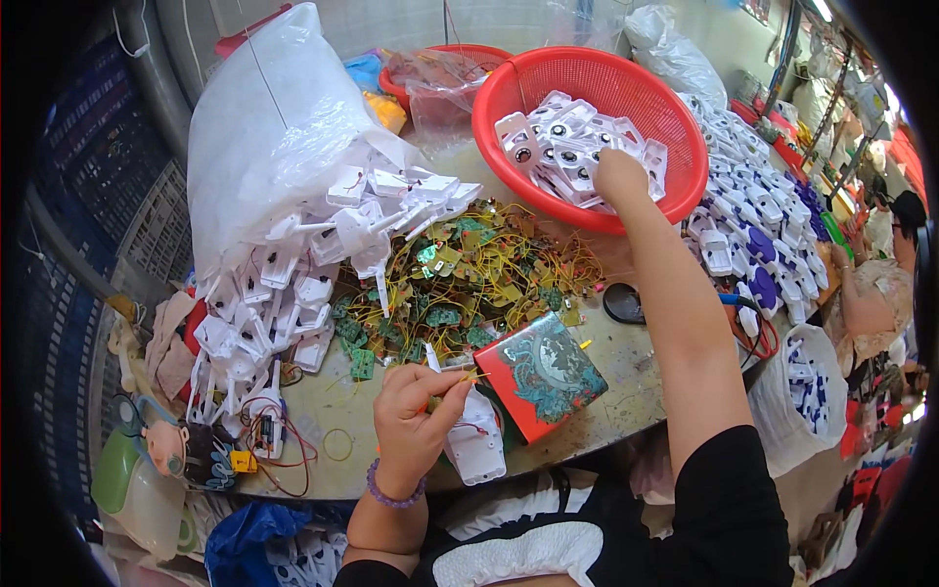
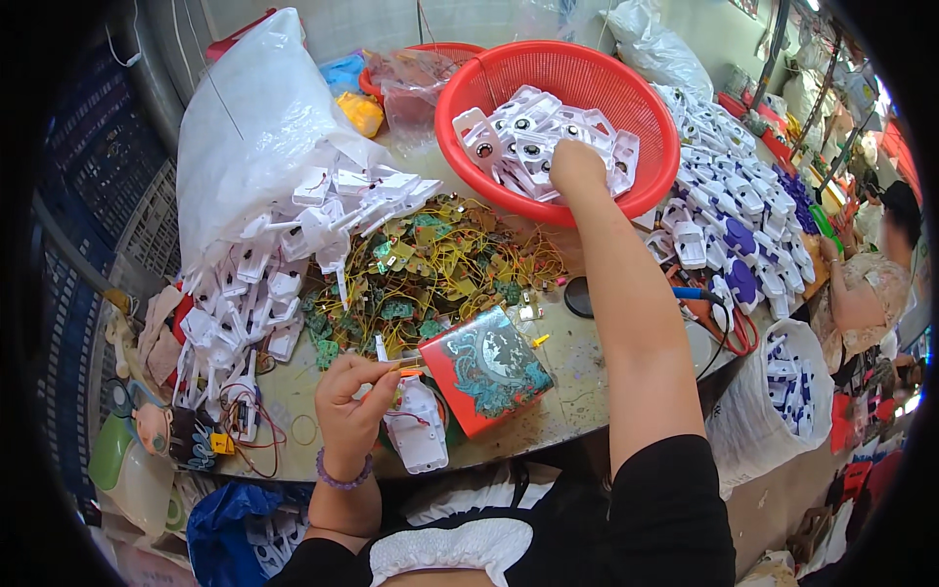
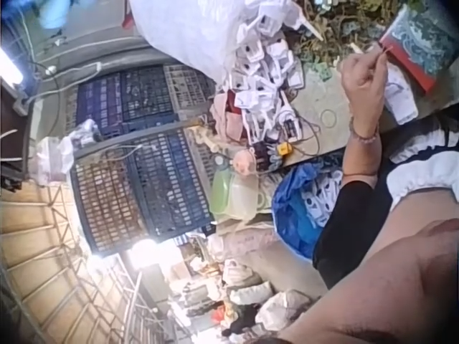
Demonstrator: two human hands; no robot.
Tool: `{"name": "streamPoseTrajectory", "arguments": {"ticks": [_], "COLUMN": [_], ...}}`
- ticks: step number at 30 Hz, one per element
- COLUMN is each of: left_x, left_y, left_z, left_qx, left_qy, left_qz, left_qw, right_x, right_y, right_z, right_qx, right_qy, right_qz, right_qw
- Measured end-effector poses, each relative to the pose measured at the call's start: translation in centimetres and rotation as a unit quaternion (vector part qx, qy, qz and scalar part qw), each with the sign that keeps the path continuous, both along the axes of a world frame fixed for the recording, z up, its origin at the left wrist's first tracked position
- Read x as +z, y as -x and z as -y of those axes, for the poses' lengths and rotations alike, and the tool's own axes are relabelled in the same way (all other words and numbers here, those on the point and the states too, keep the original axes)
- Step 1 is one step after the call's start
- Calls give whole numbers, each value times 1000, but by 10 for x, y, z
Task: Assembling electronic components by soldering wires to a PCB and placing it in a housing.
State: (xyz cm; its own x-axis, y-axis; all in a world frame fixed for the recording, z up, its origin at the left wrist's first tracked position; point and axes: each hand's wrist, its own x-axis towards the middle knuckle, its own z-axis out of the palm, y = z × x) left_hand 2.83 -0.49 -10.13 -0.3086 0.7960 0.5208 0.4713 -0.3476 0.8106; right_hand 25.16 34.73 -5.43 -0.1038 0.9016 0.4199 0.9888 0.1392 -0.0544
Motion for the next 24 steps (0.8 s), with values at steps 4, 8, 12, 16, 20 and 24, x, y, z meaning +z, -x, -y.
{"name": "streamPoseTrajectory", "arguments": {"ticks": [4,8,12,16,20,24], "left_x": [0,3,-3,-1,1,1], "left_y": [3,-1,3,3,0,4], "left_z": [0,0,3,6,5,2], "left_qx": [-2,-7,-3,6,18,45], "left_qy": [14,2,30,2,7,16], "left_qz": [-11,-18,15,-18,-26,-10], "left_qw": [1000,1000,999,1000,999,999], "right_x": [6,17,13,31,91,126], "right_y": [20,59,90,97,76,74], "right_z": [5,-17,-17,-14,39,103], "right_qx": [44,255,311,274,304,441], "right_qy": [-38,-91,-205,-207,-493,-314], "right_qz": [-1,-203,86,161,-31,-107], "right_qw": [998,941,924,925,814,834]}}
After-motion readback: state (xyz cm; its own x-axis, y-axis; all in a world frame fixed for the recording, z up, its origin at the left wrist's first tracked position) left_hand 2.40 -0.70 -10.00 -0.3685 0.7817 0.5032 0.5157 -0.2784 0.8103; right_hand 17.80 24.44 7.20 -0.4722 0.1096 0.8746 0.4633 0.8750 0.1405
